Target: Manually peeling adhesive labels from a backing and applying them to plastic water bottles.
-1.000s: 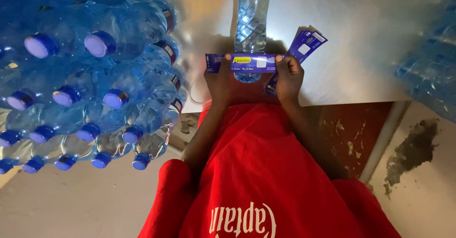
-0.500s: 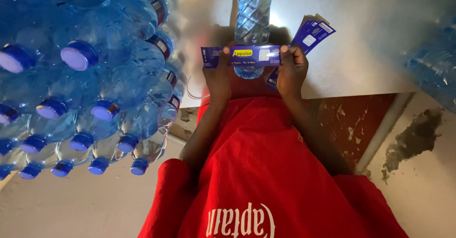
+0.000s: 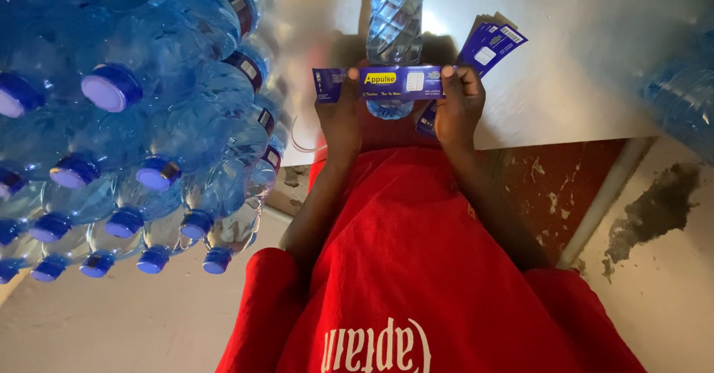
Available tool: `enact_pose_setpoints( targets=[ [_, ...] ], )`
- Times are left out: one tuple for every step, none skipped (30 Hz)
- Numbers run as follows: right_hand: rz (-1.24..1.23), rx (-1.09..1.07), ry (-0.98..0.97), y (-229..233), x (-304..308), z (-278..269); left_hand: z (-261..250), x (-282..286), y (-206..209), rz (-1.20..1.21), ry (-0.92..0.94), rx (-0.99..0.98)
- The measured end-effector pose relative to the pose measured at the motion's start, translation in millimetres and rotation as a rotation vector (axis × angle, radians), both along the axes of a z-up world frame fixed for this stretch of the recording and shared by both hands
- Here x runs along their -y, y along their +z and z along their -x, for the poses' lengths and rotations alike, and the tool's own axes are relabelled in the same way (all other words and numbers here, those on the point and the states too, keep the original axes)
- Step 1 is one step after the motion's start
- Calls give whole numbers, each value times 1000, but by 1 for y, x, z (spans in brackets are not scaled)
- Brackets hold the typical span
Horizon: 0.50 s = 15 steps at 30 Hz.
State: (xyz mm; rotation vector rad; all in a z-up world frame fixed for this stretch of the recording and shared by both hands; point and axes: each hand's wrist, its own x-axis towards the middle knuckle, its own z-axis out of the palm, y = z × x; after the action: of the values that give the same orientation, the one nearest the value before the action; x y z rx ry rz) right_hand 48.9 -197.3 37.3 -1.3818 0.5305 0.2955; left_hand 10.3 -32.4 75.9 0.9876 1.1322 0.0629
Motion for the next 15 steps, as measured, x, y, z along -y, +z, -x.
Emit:
enact_pose_setpoints(
  targets=[
    [-7, -10, -19, -1, 1, 1, -1, 1, 1, -7, 11, -12],
    [-7, -10, -20, 10, -4, -3, 2, 1, -2, -6, 10, -12],
    [-18, -7, -31, 22, -10, -7, 5, 1, -6, 1, 7, 5],
    [-29, -2, -42, 33, -15, -12, 8, 1, -10, 7, 4, 23],
    [-29, -2, -43, 24, -12, -11, 5, 0, -7, 7, 3, 23],
    [-22, -9, -47, 17, -7, -9, 3, 1, -4, 2, -12, 0],
    [-15, -17, -52, 9, -2, -7, 2, 1, -1, -4, -28, -23],
    [-14, -15, -54, 11, -5, -7, 0, 1, 0, -3, -30, -22],
    [-16, -15, -65, 14, -7, -8, -3, 1, 1, -11, -41, -19],
    [-18, -16, -75, 16, -9, -8, -4, 2, 2, -19, -51, -18],
    [-17, -16, -76, 16, -8, -9, -6, 2, 2, -18, -53, -18],
    [-17, -11, -59, 15, -7, -9, -7, 1, 3, -14, -46, -19],
    [-16, -7, -42, 15, -7, -9, -8, 0, 3, -10, -39, -19],
    [-15, -9, -43, 16, -7, -10, -9, 0, 6, -9, -40, -22],
    [-10, -5, -34, 16, -8, -11, -10, -1, 9, -14, -43, -23]
  ],
)
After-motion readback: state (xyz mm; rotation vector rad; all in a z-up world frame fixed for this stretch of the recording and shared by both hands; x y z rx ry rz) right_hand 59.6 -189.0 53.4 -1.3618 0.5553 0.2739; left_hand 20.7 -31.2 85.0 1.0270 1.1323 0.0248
